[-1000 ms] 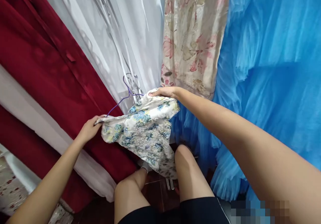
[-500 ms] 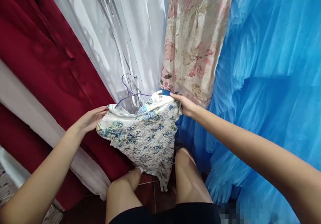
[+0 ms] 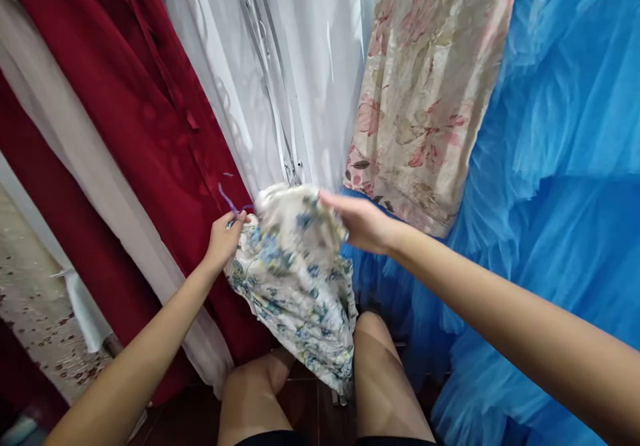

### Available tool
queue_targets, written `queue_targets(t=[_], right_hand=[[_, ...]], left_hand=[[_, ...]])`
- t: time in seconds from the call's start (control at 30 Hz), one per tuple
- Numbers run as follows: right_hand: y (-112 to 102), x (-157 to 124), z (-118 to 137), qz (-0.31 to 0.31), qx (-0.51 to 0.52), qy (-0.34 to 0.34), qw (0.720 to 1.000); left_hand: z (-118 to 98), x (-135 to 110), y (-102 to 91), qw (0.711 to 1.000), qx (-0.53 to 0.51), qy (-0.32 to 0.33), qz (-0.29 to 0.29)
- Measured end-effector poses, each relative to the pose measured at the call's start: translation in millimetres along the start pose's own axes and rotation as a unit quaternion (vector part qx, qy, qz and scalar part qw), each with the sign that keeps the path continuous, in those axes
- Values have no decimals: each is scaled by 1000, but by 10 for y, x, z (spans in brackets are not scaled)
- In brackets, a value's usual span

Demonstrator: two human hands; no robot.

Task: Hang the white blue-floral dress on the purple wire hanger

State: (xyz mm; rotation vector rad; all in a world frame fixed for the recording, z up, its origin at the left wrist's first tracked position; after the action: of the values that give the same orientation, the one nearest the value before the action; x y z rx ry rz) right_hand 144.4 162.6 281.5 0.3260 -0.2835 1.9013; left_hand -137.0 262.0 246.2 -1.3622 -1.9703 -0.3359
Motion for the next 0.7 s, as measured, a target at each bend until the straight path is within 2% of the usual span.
queue_targets(t=[0.07, 0.1, 0.13, 0.2, 0.27, 0.33, 0.4, 0.47, 0.57, 0.63, 0.7], right_hand=[[416, -245, 1, 151, -79, -29, 985], [552, -348, -35, 206, -129, -48, 969], [625, -407, -89, 233, -184, -70, 952], [618, -380, -201, 200, -293, -124, 927], [570, -285, -294, 127, -381, -184, 897], [615, -239, -396, 81, -439, -245, 861], [703, -252, -514, 48, -472, -290, 831], [755, -313, -632, 14, -488, -318, 812], [701, -435, -777, -14, -503, -330, 799], [571, -490, -820, -20, -511, -316, 799], [384, -524, -806, -35, -516, -286, 806]], left_hand=[[101, -59, -150, 996, -35, -44, -76], [120, -101, -202, 990, -68, -68, -108], [113, -142, -219, 982, -110, -91, -127], [9, -215, -102, 962, -214, -131, -104], [-229, -313, 166, 938, -307, -159, -16], [-533, -485, 434, 921, -343, -171, 74], [-801, -692, 602, 915, -344, -171, 121], [-1029, -864, 660, 913, -355, -152, 134], [-1259, -957, 600, 905, -395, -104, 122], [-1281, -926, 597, 899, -405, -100, 133], [-1198, -864, 670, 894, -398, -124, 165]])
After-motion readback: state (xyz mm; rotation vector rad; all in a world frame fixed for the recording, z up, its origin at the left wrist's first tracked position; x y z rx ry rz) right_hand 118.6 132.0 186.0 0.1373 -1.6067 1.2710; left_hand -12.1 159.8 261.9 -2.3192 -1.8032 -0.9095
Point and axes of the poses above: each hand's wrist, its own x-axis towards the middle knuckle, its own y-axis out of the palm, z = x × y, the point moved 9 cm from there along x, towards the middle knuckle, and after that the axes turned 7 degrees about -z, right-handed, at the moved point
